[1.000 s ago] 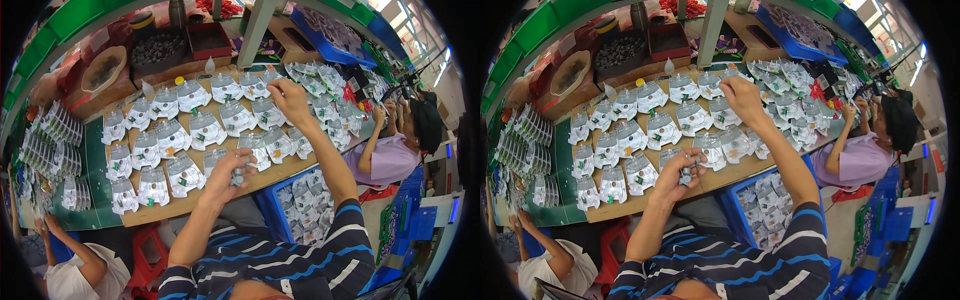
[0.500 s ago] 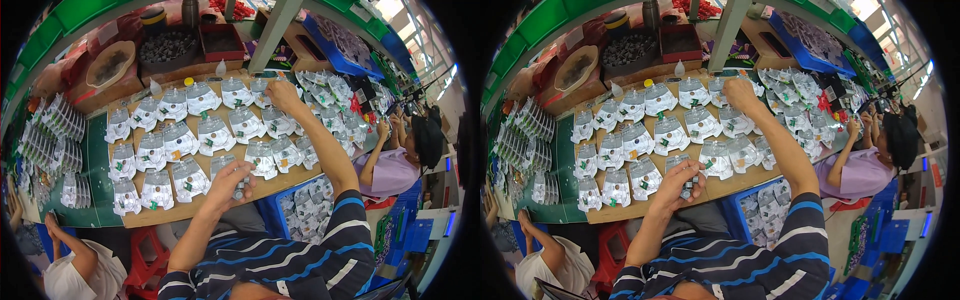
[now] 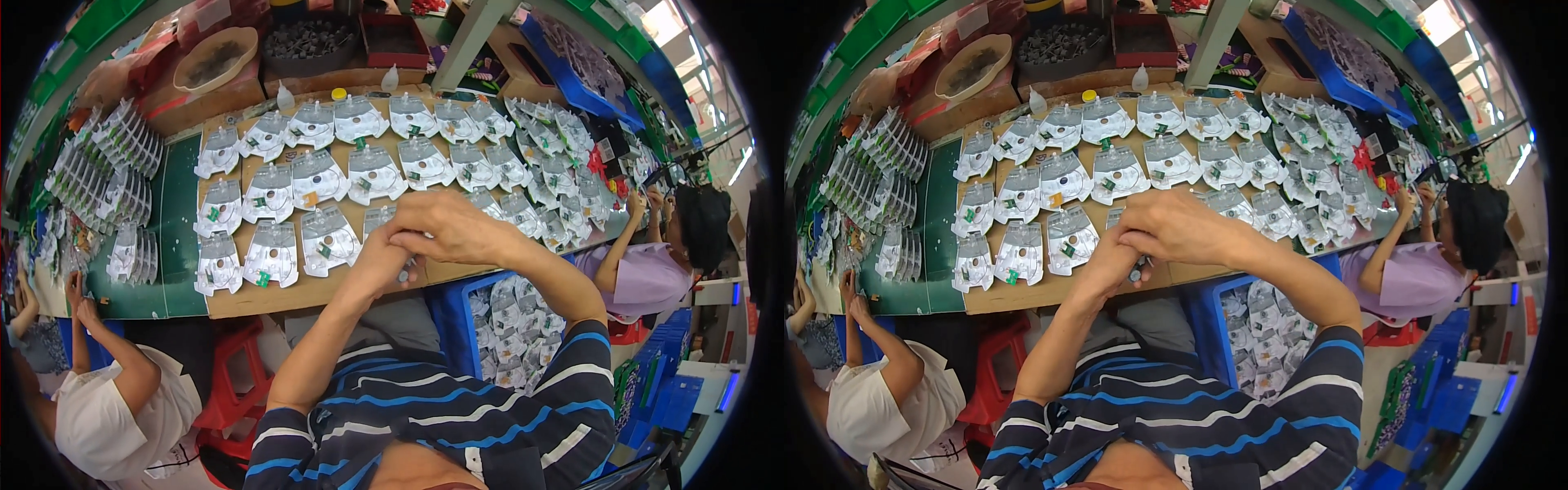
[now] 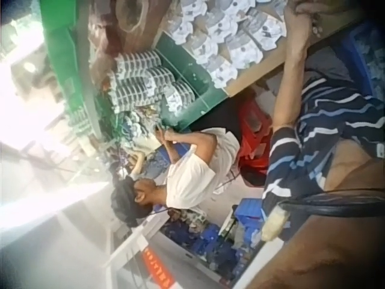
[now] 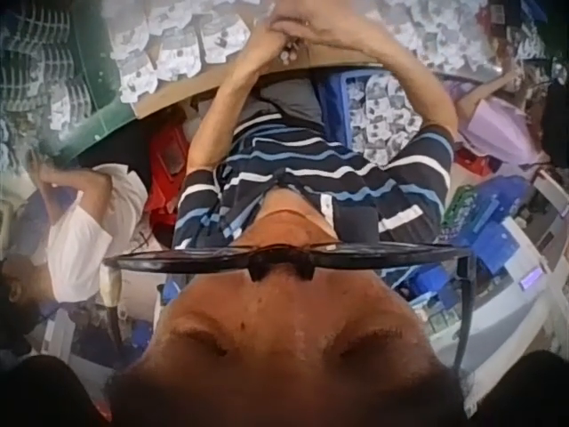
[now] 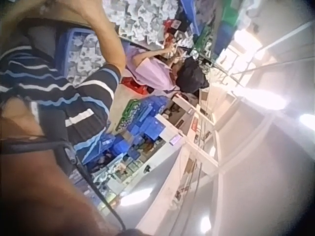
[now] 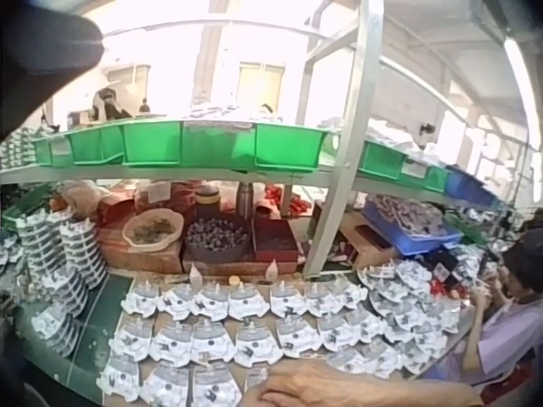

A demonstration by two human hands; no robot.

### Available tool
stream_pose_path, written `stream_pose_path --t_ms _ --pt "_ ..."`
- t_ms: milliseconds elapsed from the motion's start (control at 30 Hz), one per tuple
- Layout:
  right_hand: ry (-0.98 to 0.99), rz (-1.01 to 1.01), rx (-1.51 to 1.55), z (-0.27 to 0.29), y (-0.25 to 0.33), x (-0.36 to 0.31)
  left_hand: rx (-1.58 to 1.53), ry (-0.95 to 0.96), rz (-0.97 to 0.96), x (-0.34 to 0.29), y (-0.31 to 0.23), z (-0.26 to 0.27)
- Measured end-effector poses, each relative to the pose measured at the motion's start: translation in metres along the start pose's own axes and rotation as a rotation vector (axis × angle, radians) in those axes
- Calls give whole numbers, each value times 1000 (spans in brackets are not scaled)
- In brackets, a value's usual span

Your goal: The person assembles small plastic components into packaging housings by hand.

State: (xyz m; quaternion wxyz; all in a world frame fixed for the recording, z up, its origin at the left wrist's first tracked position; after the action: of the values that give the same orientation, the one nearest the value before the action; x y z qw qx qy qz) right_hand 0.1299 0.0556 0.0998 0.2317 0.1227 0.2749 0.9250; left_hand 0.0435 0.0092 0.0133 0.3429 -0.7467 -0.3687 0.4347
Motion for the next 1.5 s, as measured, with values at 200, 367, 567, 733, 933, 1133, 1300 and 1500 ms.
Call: stream_pose_path --t_ms 200,367,567,733,933,1133,1300,1500 --pt "-11 -60 -146 -3 -6 -5 45 21 -5 2 8 7" --pt "-139 -104 -3 9 -28 -2 -24 49 -36 5 0 11" --pt "-670 -346 -507 60 -128 30 -236 134 -40 14 -2 14" --pt "-519 -528 -617 40 -190 50 -409 179 29 12 -2 21" --pt "-439 -490 -672 31 -196 62 -474 176 37 5 3 30" --pt "-227 -563 -661 34 -202 76 -566 114 33 0 7 29" --pt "-137 -568 -672 47 -186 76 -592 117 -3 -1 12 29" --pt "-122 -337 211 28 -76 41 -647 88 -90 -7 9 26"
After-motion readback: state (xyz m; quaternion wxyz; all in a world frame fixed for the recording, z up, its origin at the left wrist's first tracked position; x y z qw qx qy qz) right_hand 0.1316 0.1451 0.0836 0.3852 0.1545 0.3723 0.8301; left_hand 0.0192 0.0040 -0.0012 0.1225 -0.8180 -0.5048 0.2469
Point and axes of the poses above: each hand's wrist, its own x-axis towards the middle knuckle, its own z-axis out of the back of the hand, y = z × x, the point moved 5 cm from there along x, towards the middle knuckle, and after that the axes turned 2 degrees about -z, right-handed, at the moved point
